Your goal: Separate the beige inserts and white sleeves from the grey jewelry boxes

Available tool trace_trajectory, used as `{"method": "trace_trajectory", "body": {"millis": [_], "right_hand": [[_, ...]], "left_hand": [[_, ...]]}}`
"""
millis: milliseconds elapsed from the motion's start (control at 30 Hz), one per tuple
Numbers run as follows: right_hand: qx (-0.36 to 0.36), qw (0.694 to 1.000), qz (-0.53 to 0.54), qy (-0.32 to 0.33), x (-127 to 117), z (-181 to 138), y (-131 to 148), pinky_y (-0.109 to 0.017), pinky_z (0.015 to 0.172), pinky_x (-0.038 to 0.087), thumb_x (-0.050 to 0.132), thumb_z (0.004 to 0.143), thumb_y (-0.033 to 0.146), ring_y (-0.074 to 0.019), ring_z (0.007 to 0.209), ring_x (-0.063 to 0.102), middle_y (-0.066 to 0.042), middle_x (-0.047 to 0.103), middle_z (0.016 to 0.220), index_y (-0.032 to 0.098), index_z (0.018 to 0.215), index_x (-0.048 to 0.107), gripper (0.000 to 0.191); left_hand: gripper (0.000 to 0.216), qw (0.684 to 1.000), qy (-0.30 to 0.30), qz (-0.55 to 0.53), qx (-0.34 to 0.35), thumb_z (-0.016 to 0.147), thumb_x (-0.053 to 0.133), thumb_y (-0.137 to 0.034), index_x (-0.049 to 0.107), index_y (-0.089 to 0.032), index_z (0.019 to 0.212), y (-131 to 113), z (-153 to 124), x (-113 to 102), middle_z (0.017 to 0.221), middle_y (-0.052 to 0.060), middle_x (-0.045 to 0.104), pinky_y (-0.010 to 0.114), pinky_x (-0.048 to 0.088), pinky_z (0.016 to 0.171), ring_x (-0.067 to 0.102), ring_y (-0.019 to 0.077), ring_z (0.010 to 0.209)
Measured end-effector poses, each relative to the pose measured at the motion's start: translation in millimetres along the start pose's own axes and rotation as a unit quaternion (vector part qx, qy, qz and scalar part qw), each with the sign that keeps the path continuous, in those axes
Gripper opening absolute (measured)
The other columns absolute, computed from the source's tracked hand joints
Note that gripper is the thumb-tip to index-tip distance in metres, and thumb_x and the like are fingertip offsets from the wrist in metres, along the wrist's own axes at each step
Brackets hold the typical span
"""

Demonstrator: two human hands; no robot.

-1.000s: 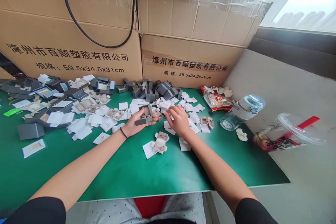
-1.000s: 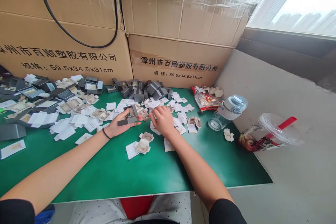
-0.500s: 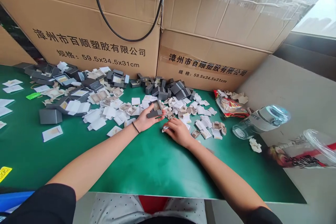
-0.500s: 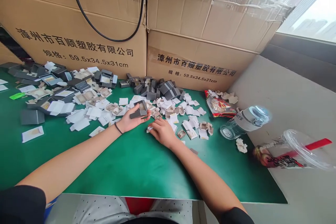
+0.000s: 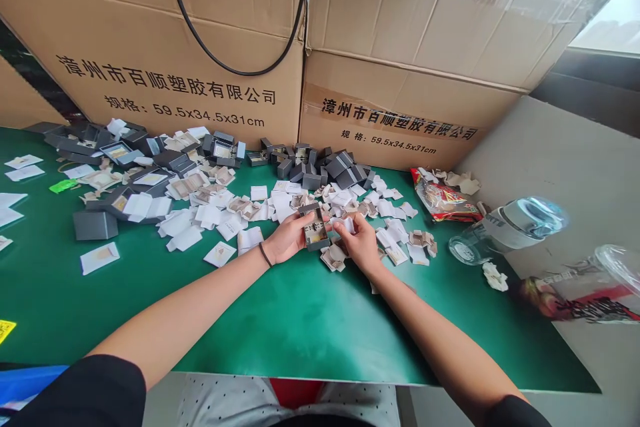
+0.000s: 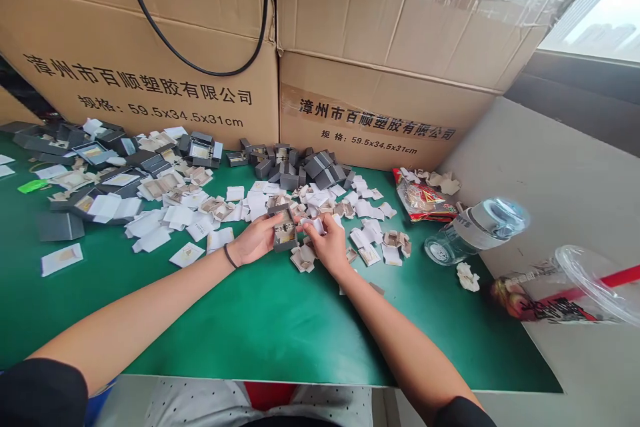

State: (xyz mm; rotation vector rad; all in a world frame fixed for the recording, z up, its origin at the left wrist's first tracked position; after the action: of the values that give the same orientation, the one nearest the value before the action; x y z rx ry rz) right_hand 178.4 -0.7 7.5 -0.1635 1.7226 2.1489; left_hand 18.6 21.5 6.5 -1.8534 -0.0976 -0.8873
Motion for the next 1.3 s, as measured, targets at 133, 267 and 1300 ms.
{"method": "trace_trajectory", "body": {"millis": [133, 267, 1300], "right_hand": [[0.034, 0.999, 0.035, 0.015, 1.6, 0.8, -4.9, -0.022, 0.042, 0.034, 0.060, 0.072, 0.051, -0.0099, 0.045, 0.041, 0.004, 0.051, 0.054, 0.019, 0.075, 0.051, 0.033], [0.042, 0.999, 0.015, 0.007, 0.2, 3.5, -9.6, -0.021, 0.042, 0.033, 0.061, 0.070, 0.052, -0.0100, 0.046, 0.042, 0.005, 0.047, 0.051, 0.019, 0.071, 0.052, 0.034], [-0.173, 0.984, -0.039, 0.015, 3.8, -15.8, 18.9, -0.026, 0.061, 0.047, 0.049, 0.086, 0.032, -0.0125, 0.062, 0.055, -0.004, 0.066, 0.084, 0.020, 0.094, 0.062, 0.019]], "left_hand": [[0.030, 0.998, 0.041, -0.021, -0.051, 0.088, 0.048, -0.031, 0.063, -0.013, 0.107, 2.1, -2.9, 0.0, 0.107, 0.013, 0.066, 0.045, 0.052, 0.083, 0.062, 0.0268, 0.100], [0.030, 0.997, 0.023, -0.039, -0.069, 0.090, 0.043, -0.030, 0.064, -0.012, 0.101, 2.9, -2.7, -1.6, 0.104, 0.013, 0.067, 0.050, 0.049, 0.088, 0.060, 0.0268, 0.103], [0.013, 0.998, 0.037, -0.024, -0.044, 0.084, 0.056, -0.022, 0.054, -0.016, 0.096, 2.8, 5.2, -7.0, 0.094, 0.006, 0.063, 0.032, 0.053, 0.073, 0.063, 0.0156, 0.081]]}}
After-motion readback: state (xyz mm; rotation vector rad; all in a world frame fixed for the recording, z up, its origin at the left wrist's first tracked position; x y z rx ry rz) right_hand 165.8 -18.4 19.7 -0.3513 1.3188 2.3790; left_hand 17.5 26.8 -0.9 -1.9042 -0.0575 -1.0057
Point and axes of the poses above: each hand's wrist, its own z-axis towards the middle knuckle, its own x-axis out of the palm, y = z × x, the point moved 3 cm from there along z, towards the middle knuckle
